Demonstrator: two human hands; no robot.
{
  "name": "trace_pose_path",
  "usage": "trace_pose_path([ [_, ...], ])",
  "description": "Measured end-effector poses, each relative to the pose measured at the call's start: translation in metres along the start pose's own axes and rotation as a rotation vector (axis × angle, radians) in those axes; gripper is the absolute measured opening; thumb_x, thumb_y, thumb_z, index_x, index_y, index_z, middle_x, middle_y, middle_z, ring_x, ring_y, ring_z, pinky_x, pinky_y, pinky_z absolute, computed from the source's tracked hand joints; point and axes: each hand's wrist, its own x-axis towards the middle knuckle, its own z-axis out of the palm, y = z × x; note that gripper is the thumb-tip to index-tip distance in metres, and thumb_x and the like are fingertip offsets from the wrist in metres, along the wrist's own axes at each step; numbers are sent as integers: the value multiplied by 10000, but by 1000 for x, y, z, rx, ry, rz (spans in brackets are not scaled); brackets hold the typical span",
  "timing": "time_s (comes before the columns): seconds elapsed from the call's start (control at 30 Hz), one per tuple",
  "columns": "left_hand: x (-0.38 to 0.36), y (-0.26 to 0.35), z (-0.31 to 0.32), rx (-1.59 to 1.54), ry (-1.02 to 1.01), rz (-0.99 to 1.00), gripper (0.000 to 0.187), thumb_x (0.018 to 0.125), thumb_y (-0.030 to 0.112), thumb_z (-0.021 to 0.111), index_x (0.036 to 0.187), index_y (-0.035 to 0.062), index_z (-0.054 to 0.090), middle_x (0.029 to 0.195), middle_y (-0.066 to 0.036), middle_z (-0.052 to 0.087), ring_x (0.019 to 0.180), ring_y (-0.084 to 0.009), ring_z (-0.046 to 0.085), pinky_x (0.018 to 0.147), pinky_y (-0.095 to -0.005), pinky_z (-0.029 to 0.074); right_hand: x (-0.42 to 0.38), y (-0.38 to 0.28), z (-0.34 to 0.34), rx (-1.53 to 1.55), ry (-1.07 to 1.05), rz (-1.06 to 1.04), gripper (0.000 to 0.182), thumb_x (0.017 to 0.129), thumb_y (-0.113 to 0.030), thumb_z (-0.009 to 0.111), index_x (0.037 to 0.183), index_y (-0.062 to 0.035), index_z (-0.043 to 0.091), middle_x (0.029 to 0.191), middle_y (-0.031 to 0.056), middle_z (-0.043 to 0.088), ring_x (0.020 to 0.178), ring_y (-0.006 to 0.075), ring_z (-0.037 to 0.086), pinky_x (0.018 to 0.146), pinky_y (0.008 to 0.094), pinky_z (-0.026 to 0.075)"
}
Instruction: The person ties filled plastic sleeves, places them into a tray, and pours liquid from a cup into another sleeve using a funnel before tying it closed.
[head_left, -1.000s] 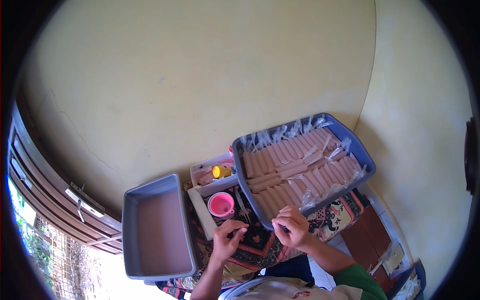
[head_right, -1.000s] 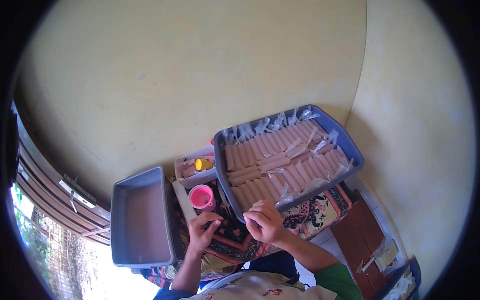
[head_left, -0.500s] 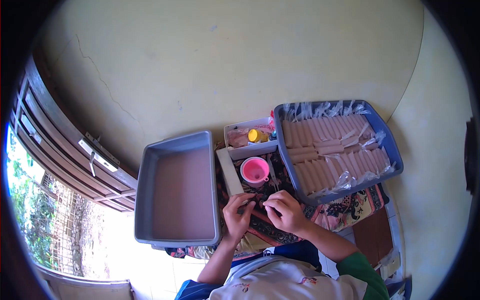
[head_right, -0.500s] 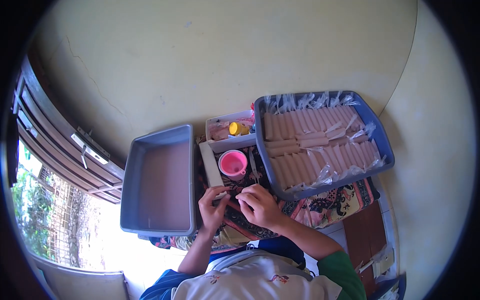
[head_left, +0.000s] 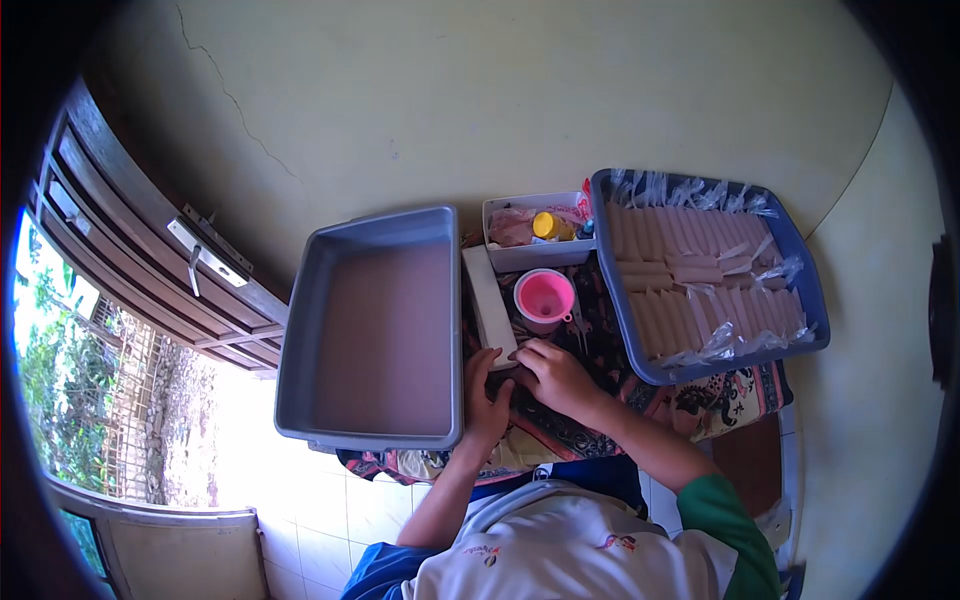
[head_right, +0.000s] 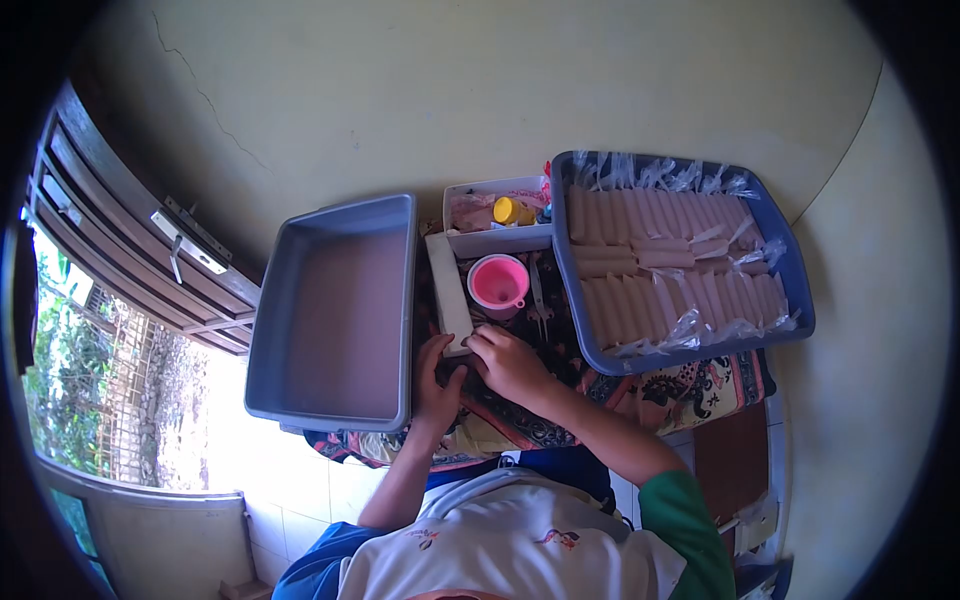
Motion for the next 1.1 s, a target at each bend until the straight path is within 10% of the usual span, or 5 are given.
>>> trace_pose_path([
  [1.1,-8,-8,2,-86,-46,-153,603,820,-43,652,1370,24,413,1287,-156,499,1199,-270,496,1032,-374,388,13,25,18,5,16,-65,147,782,-7,624,928,-6,606,854,151,609,788,349,635,702,426,530],
])
